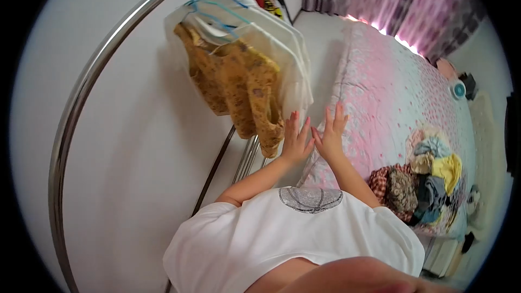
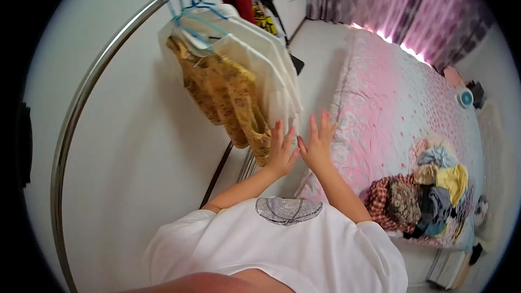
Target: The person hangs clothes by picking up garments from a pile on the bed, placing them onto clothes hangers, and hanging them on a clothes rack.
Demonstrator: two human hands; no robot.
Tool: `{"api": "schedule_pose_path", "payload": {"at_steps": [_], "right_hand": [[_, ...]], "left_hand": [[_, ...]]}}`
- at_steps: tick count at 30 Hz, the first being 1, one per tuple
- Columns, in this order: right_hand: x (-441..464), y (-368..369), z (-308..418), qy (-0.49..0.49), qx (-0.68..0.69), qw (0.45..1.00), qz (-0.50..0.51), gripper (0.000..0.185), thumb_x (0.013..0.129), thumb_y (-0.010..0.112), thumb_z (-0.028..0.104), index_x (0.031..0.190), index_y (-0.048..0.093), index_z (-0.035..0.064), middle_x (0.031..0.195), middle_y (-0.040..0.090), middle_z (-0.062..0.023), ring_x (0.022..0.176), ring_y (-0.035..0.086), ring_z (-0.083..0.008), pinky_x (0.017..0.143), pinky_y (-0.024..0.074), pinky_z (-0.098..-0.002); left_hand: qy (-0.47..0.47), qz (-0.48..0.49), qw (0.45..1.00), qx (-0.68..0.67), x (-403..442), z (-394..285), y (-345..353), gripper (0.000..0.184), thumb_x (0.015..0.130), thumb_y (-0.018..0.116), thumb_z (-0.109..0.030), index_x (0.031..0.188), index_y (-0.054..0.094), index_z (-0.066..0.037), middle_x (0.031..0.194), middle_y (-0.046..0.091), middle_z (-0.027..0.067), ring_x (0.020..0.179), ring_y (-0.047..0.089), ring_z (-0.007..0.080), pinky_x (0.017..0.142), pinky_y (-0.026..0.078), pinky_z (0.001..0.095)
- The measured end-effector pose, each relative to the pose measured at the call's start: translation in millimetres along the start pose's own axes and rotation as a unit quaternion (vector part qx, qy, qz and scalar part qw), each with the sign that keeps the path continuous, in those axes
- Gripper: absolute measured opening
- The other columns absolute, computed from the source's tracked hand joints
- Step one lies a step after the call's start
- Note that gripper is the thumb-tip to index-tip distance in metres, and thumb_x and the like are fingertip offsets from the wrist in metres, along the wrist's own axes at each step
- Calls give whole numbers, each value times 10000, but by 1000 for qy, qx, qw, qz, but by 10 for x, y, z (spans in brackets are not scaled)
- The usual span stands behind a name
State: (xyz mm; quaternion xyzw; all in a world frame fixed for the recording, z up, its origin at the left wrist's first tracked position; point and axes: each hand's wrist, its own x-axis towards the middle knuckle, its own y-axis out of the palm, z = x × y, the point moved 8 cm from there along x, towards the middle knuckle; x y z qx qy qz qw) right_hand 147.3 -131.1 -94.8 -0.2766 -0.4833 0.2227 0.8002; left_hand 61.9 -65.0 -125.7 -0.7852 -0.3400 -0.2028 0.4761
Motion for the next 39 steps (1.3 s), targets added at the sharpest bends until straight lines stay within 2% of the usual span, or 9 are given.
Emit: {"api": "schedule_pose_path", "payload": {"at_steps": [3, 6, 11, 14, 21, 26, 31, 34, 39], "right_hand": [[-464, -206, -453, 106, -68, 991, 38, 755, 705, 637, 201, 1326, 237, 45, 1400, 87, -226, 1295, 83, -390, 1003, 82, -571], [-935, -554, -845, 187, -119, 974, 51, 774, 708, 628, 207, 1335, 208, 36, 1403, 70, -225, 1299, 59, -386, 1006, 71, -568], [-1603, -1268, -1312, 287, -158, 944, 40, 778, 710, 622, 206, 1338, 197, 29, 1402, 72, -228, 1296, 66, -391, 1009, 54, -564], [-1973, -1787, -1517, 322, -178, 930, 24, 774, 709, 622, 202, 1336, 203, 28, 1401, 77, -229, 1293, 71, -394, 1009, 53, -564], [-3164, -3072, -2064, 350, -219, 911, 8, 765, 716, 608, 209, 1344, 199, 50, 1400, 88, -224, 1290, 81, -400, 998, 69, -571], [-4040, -3616, -2566, 377, -237, 895, -4, 760, 704, 623, 236, 1332, 234, 56, 1391, 117, -225, 1277, 119, -402, 982, 102, -585], [-4437, -3689, -3114, 378, -231, 895, 53, 760, 690, 646, 264, 1316, 262, 71, 1376, 166, -210, 1263, 162, -396, 978, 130, -584], [-4521, -3504, -3433, 390, -204, 891, 111, 741, 718, 637, 252, 1327, 253, 77, 1394, 119, -200, 1279, 133, -378, 997, 115, -566], [-4638, -3009, -3906, 460, -177, 834, 248, 817, 721, 650, 332, 1356, 189, 104, 1413, 90, -169, 1303, 94, -334, 1017, 126, -537]], "left_hand": [[-29, 101, 994, -16, -145, -128, 478, 677, 799, 512, -220, 1357, 170, -47, 1397, 54, 250, 1301, 63, 392, 1033, 70, 516], [-12, 164, 986, -27, -180, -338, 853, 675, 802, 506, -227, 1358, 170, -43, 1396, 40, 259, 1300, 47, 402, 1028, 66, 516], [19, 208, 976, -53, -192, -973, 1381, 686, 763, 564, -203, 1345, 231, -56, 1403, 75, 235, 1304, 74, 378, 1031, 78, 512], [56, 223, 972, -55, -272, -1534, 1736, 687, 761, 564, -204, 1347, 232, -67, 1403, 77, 234, 1304, 76, 378, 1032, 77, 509], [63, 246, 964, -76, -834, -2877, 2626, 687, 762, 560, -217, 1347, 228, -73, 1396, 85, 246, 1301, 70, 378, 1029, 62, 514], [62, 284, 954, -78, -1214, -3479, 3180, 664, 787, 543, -247, 1351, 229, -92, 1404, 61, 233, 1300, 82, 376, 1026, 62, 511], [114, 284, 951, -33, -1256, -3713, 3681, 653, 749, 580, -225, 1313, 295, -63, 1384, 158, 214, 1281, 149, 362, 1012, 134, 520], [111, 324, 939, -4, -1367, -3654, 3981, 655, 746, 583, -232, 1313, 299, -65, 1385, 165, 206, 1282, 155, 356, 1009, 140, 525], [80, 367, 926, 33, -1437, -3412, 4381, 654, 754, 577, -263, 1313, 298, -69, 1378, 192, 206, 1276, 180, 352, 1001, 159, 527]]}}
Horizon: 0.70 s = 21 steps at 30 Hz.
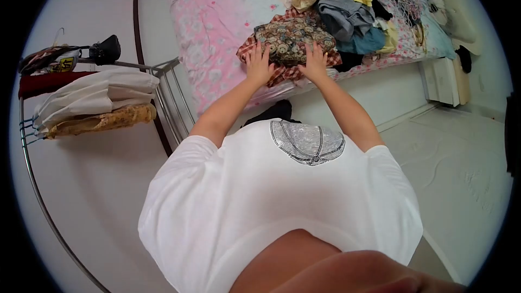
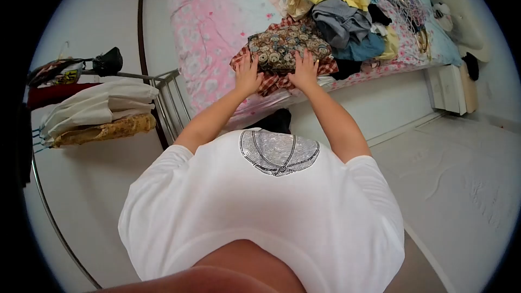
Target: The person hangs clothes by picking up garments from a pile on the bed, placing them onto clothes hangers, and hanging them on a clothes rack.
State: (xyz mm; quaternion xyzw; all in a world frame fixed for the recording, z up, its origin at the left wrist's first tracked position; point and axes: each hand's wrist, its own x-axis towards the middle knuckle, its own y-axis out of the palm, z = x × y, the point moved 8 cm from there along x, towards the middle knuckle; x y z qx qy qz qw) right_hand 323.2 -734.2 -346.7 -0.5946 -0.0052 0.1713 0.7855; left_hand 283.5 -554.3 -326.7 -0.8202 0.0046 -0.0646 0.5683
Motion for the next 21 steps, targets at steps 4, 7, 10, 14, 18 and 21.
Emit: {"api": "schedule_pose_path", "payload": {"at_steps": [4, 7, 10, 14, 18, 21], "right_hand": [[292, 233, 63, -13, -11, 998, 59, 839, 704, 668, 324, 1357, 183, 124, 1413, 95, -158, 1304, 93, -327, 1020, 125, -532], [436, 493, 69, -17, -8, 997, 80, 853, 673, 700, 297, 1348, 205, 128, 1405, 118, -161, 1299, 114, -331, 1010, 134, -548], [600, 620, 136, -19, -42, 992, 119, 879, 664, 713, 302, 1353, 189, 149, 1404, 125, -153, 1300, 124, -311, 1020, 138, -526], [766, 756, 171, -32, -61, 986, 153, 860, 698, 689, 307, 1364, 162, 168, 1413, 111, -130, 1306, 114, -294, 1031, 139, -498], [863, 689, 155, -3, -92, 976, 200, 773, 769, 625, 301, 1372, 152, 201, 1426, 101, -93, 1315, 94, -270, 1045, 133, -465], [1021, 735, 124, -52, -115, 975, 184, 625, 810, 572, 252, 1339, 246, 187, 1399, 192, -88, 1290, 170, -262, 1034, 168, -463]], "left_hand": [[-48, 60, 997, 5, 159, 275, 447, 659, 771, 562, -303, 1321, 275, -80, 1373, 217, 197, 1271, 213, 334, 990, 178, 530], [-82, 139, 987, 5, 282, 419, 694, 659, 780, 553, -314, 1329, 259, -99, 1349, 276, 179, 1262, 234, 326, 994, 180, 521], [-79, 181, 980, 15, 346, 519, 781, 658, 777, 545, -334, 1331, 266, -114, 1339, 309, 154, 1248, 261, 325, 1000, 183, 513], [-139, 197, 967, -80, 317, 647, 865, 685, 763, 559, -344, 1333, 258, -111, 1329, 328, 166, 1224, 319, 300, 992, 232, 482], [-157, 190, 937, -249, 351, 671, 953, 688, 755, 575, -319, 1327, 272, -86, 1308, 354, 191, 1183, 382, 302, 976, 299, 401], [-158, 160, 921, -320, 483, 604, 848, 681, 758, 581, -291, 1323, 279, -61, 1298, 367, 203, 1170, 397, 324, 968, 317, 356]]}}
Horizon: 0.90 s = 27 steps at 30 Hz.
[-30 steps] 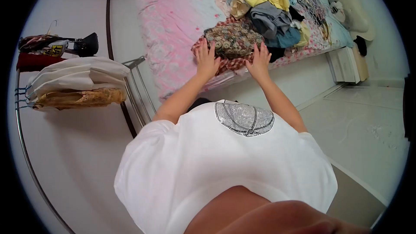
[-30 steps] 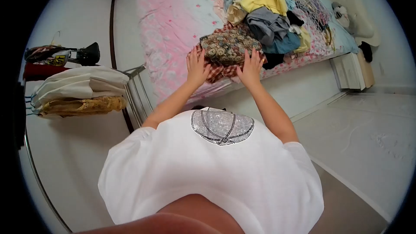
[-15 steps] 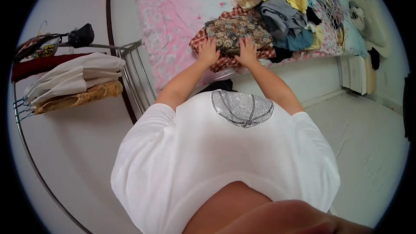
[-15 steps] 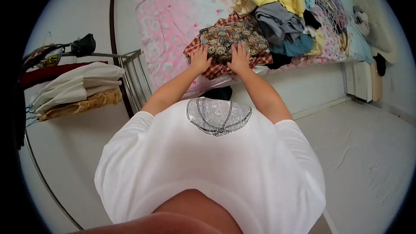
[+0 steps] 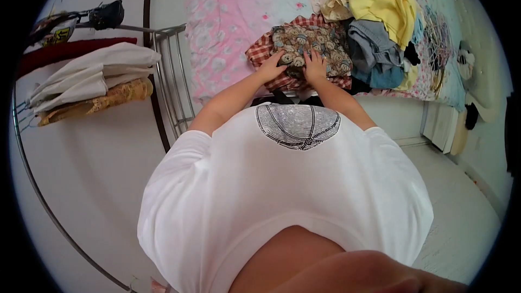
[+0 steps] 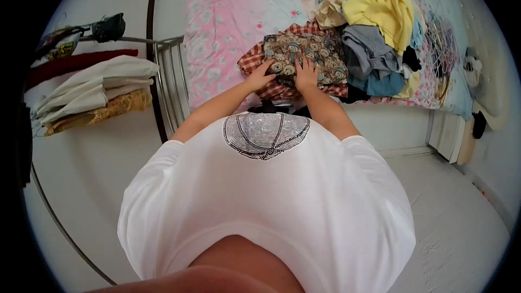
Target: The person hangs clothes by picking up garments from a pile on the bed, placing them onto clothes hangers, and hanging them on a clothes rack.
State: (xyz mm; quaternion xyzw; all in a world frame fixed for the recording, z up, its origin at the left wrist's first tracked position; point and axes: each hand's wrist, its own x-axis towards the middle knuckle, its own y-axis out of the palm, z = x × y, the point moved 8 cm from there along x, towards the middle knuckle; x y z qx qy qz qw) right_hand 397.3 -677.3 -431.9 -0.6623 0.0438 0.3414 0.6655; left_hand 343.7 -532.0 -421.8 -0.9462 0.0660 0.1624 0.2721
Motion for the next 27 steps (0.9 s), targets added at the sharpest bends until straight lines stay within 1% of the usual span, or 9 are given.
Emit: {"api": "schedule_pose_path", "payload": {"at_steps": [4, 9, 13, 15, 17, 21, 24, 25, 27], "right_hand": [[148, -13, -90, -68, 39, 996, -51, 505, 797, 560, 183, 1264, 382, 118, 1284, 384, -122, 1186, 352, -291, 963, 290, -450], [354, -488, -443, -128, 298, 942, -87, 377, 815, 466, 139, 1176, 460, 31, 1093, 530, -204, 1019, 485, -370, 844, 387, -406], [-1, -1688, -571, -161, 442, 876, -108, 369, 827, 479, 179, 1162, 481, 25, 1027, 571, -145, 921, 536, -255, 797, 400, -325], [-118, -2096, -706, -182, 520, 827, -111, 351, 836, 474, 210, 1136, 499, 30, 997, 584, -98, 882, 531, -183, 756, 403, -300], [-370, -2548, -770, -180, 583, 783, -119, 389, 852, 482, 250, 1162, 479, 15, 999, 580, -79, 878, 526, -150, 758, 412, -290], [-357, -2682, -963, -150, 689, 706, -65, 445, 858, 496, 307, 1170, 466, -9, 1023, 566, -101, 909, 514, -160, 772, 415, -294], [-128, -2437, -1268, -32, 639, 761, -107, 463, 849, 512, 333, 1137, 478, -29, 1085, 541, -122, 954, 507, -169, 788, 408, -294], [-59, -2426, -1246, -74, 578, 807, -99, 537, 833, 533, 361, 1175, 426, -38, 1145, 509, -157, 1005, 499, -195, 822, 399, -294], [-203, -2377, -1150, -87, 581, 802, -110, 599, 817, 556, 369, 1212, 373, -42, 1166, 487, -173, 1026, 489, -210, 839, 391, -296]], "left_hand": [[6, -29, 997, -66, -1, -215, -114, 681, 762, 589, -263, 1320, 275, -31, 1283, 379, 227, 1168, 402, 335, 965, 319, 349], [-2, -115, 993, -28, 115, -185, -184, 922, 746, 632, -296, 1358, 4, -14, 1281, 366, 252, 1167, 390, 365, 965, 313, 362], [89, -255, 956, 111, 188, -667, -521, 853, 610, 731, -277, 1284, 289, 1, 1216, 441, 191, 1142, 419, 312, 956, 329, 353], [148, -186, 953, -188, 349, -798, -610, 748, 583, 716, -90, 1246, 373, -49, 1173, 479, 104, 1082, 465, 216, 924, 354, 319], [223, -251, 913, -231, 211, -1385, -864, 585, 630, 622, 29, 1185, 456, -53, 1089, 540, 65, 1014, 503, 178, 888, 372, 287], [160, -256, 904, -304, 189, -1632, -1181, 350, 699, 479, 71, 1032, 561, 1, 958, 597, 73, 913, 535, 154, 815, 402, 252], [178, -226, 916, -279, -17, -2108, -1314, 354, 699, 469, 64, 1036, 558, -1, 945, 602, 65, 873, 535, 125, 772, 415, 241], [188, -239, 922, -239, 50, -2108, -1327, 294, 709, 485, -7, 987, 580, -18, 863, 619, 92, 780, 564, 158, 698, 434, 265], [120, -226, 965, -61, 22, -2241, -1278, 230, 727, 490, -51, 935, 574, -1, 762, 597, 79, 702, 534, 142, 633, 423, 269]]}}
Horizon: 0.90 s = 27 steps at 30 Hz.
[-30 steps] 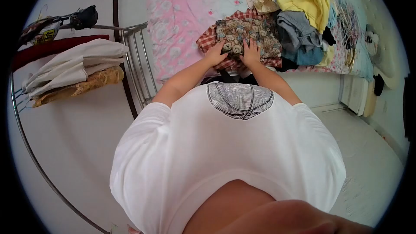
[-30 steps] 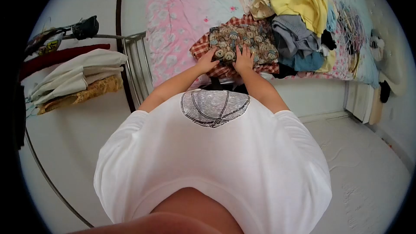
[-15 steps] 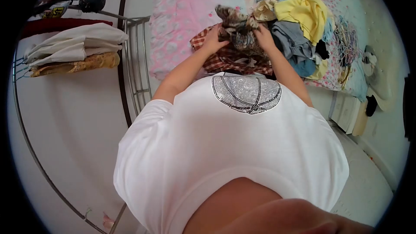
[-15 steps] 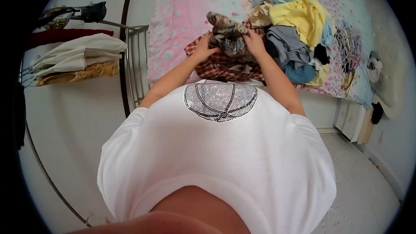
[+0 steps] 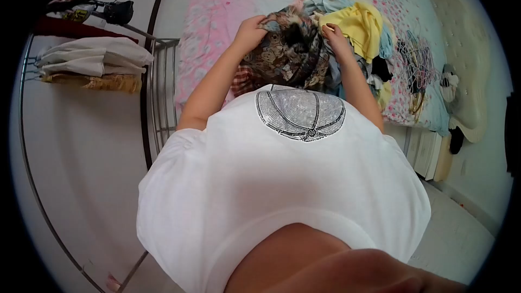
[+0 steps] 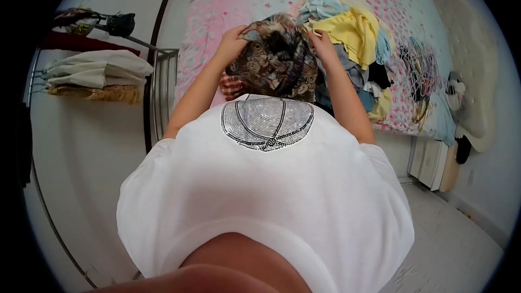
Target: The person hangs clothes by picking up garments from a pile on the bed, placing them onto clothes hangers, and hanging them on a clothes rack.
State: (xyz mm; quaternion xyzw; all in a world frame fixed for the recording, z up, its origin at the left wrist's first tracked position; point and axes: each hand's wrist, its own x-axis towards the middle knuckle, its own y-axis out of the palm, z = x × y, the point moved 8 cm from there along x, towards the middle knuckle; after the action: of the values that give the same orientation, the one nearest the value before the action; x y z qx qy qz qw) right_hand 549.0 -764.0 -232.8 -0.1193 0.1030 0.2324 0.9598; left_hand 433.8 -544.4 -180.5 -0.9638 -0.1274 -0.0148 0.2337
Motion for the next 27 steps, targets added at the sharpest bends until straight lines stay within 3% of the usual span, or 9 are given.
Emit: {"api": "schedule_pose_path", "payload": {"at_steps": [2, 6, 8, 9, 11, 13, 15, 19, 27], "right_hand": [[-17, 170, -43, -51, 42, 997, 41, 720, 767, 618, 385, 1258, 300, -35, 1196, 454, -198, 1075, 462, -250, 883, 370, -314], [-313, 606, 250, -224, -126, 963, 82, 779, 688, 691, 352, 1250, 314, -34, 1212, 439, -207, 1113, 443, -282, 911, 358, -340], [-419, 802, 282, -326, -194, 920, 96, 779, 649, 713, 301, 1246, 331, -23, 1192, 459, -211, 1110, 453, -300, 913, 364, -345], [-358, 826, 174, -277, -208, 934, 89, 742, 641, 705, 267, 1237, 353, -3, 1164, 480, -208, 1089, 471, -305, 900, 377, -345], [-201, 872, -64, -175, -234, 953, 78, 680, 625, 688, 197, 1218, 397, 36, 1108, 523, -204, 1047, 508, -315, 874, 403, -345], [-77, 741, -73, -107, -294, 949, 29, 455, 638, 612, 109, 1085, 528, 111, 908, 609, -138, 863, 573, -329, 720, 449, -395], [-20, 499, 202, -192, -313, 928, -66, 338, 669, 561, 103, 1007, 569, 107, 873, 613, -132, 839, 571, -323, 686, 443, -405], [311, -258, 372, -205, -385, 883, -171, 311, 682, 525, 97, 988, 577, 106, 841, 606, -166, 806, 577, -338, 696, 450, -405], [181, -853, 671, -224, -385, 860, -247, 230, 741, 515, 140, 955, 580, 87, 832, 602, -165, 815, 567, -338, 695, 445, -415]], "left_hand": [[17, 8, 991, 136, 18, -13, 65, 178, 716, 510, -102, 848, 557, 7, 603, 523, 74, 563, 463, 129, 537, 388, 289], [-10, 26, 997, 72, -7, 49, 184, 164, 715, 490, -83, 838, 551, 7, 594, 496, 50, 553, 456, 99, 530, 390, 284], [-61, 13, 998, -3, -16, -7, 133, 194, 691, 517, -129, 835, 565, -8, 660, 544, 131, 601, 521, 235, 568, 417, 332], [-87, 6, 995, -41, -28, -78, 80, 210, 679, 531, -152, 833, 572, -16, 693, 568, 171, 624, 553, 304, 587, 431, 356], [-32, -34, 998, 48, 6, -278, -103, 213, 674, 533, -147, 840, 579, -23, 692, 571, 168, 625, 555, 302, 591, 436, 349], [12, -93, 989, 111, 11, -356, -284, 214, 670, 536, -146, 842, 585, -28, 687, 574, 164, 621, 555, 301, 590, 439, 345], [46, -168, 974, 148, -18, -333, -525, 213, 668, 540, -148, 839, 589, -31, 679, 575, 161, 610, 553, 302, 585, 440, 345], [-30, -263, 962, 71, -81, -27, -1019, 183, 651, 573, -132, 808, 589, -39, 675, 576, 159, 654, 567, 305, 587, 433, 355], [-2, -203, 954, 221, -34, 238, -1057, 192, 617, 588, -113, 801, 553, -69, 705, 579, 153, 693, 560, 329, 589, 418, 397]]}}
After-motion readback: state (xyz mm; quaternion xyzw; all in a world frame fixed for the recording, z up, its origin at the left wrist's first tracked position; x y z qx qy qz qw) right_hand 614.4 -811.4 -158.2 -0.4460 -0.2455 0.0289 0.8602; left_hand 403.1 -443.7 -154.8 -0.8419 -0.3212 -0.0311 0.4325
